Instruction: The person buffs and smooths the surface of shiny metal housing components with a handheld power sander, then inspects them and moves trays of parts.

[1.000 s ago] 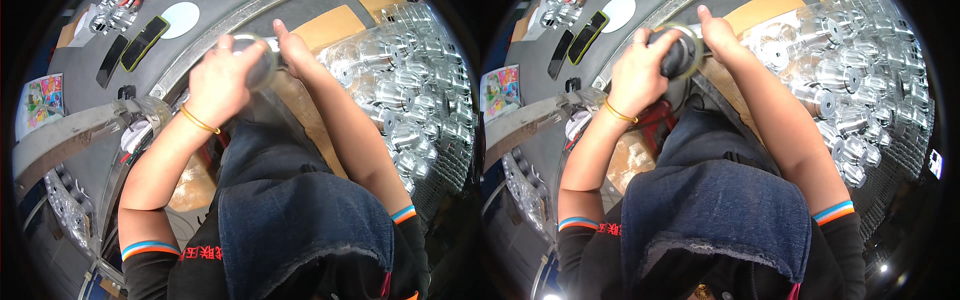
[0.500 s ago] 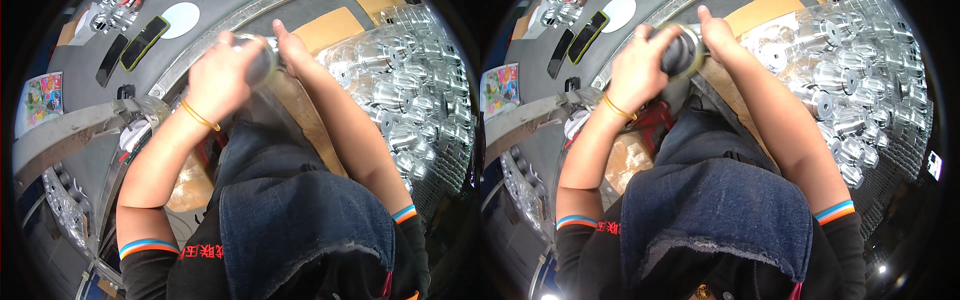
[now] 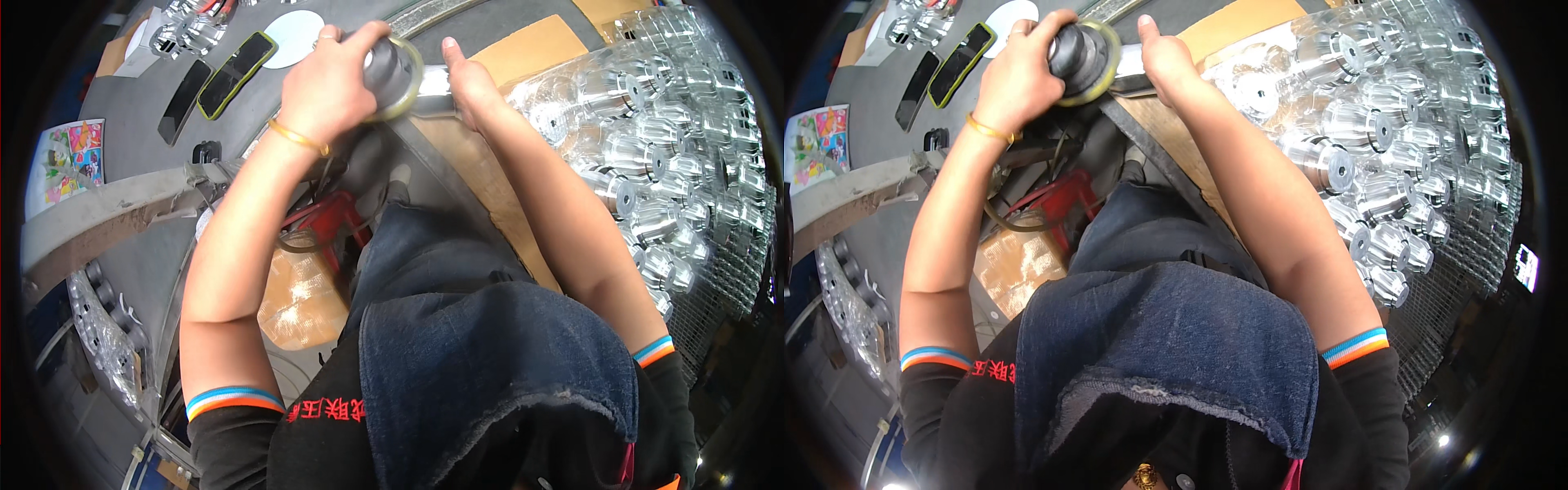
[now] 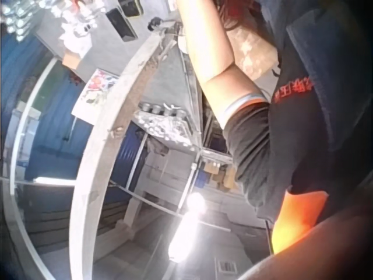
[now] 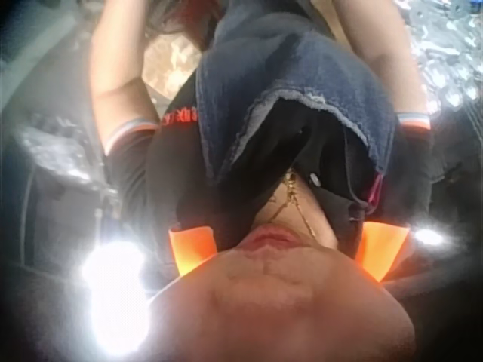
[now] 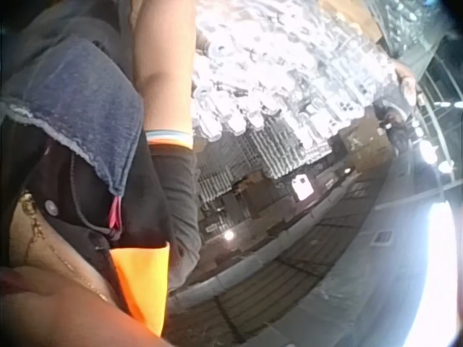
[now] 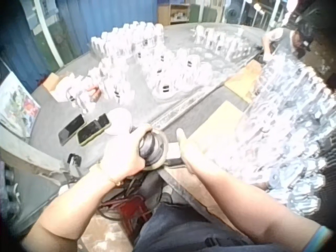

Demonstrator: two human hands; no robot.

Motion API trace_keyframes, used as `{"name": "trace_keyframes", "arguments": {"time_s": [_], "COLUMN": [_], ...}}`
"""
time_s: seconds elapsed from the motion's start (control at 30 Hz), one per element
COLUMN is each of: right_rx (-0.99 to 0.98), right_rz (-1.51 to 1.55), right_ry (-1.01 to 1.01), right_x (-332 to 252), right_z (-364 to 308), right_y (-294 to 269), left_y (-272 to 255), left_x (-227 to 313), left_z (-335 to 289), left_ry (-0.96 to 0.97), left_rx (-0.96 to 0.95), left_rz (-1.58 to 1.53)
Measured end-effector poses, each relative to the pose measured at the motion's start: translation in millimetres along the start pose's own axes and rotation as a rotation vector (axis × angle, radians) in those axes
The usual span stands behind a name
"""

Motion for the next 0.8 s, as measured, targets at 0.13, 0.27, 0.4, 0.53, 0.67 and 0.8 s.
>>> {"name": "trace_keyframes", "arguments": {"time_s": [0.13, 0.27, 0.4, 0.53, 0.67, 0.8], "right_rx": [-0.173, -0.1, -0.141, -0.267, -0.108, 0.023], "right_rz": [0.195, -0.063, 0.087, 0.346, 0.042, 0.09], "right_ry": [0.038, 0.158, 0.065, 0.16, 0.105, 0.036], "right_x": [4, -7, -10, -10, -8, 0], "right_z": [29, 15, 10, 8, 3, 9], "right_y": [-2, 6, 2, 6, 4, 2], "left_y": [17, 5, 8, 22, 2, 4], "left_x": [42, 7, 12, 41, -4, 11], "left_z": [-27, -25, -20, -37, -24, -22], "left_ry": [0.141, 0.043, 0.013, 0.067, -0.049, 0.025], "left_rx": [-0.015, 0.091, 0.067, -0.027, 0.115, 0.041], "left_rz": [0.045, 0.016, -0.004, 0.027, -0.045, -0.025]}}
Point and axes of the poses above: each hand's wrist, its own z-axis towards the middle knuckle, its own y-axis out of the palm, x = y × z, the point moved 5 cm from there along z, towards the middle knuckle, and after that the axes turned 12 degrees about -z, right-handed, at the moved point
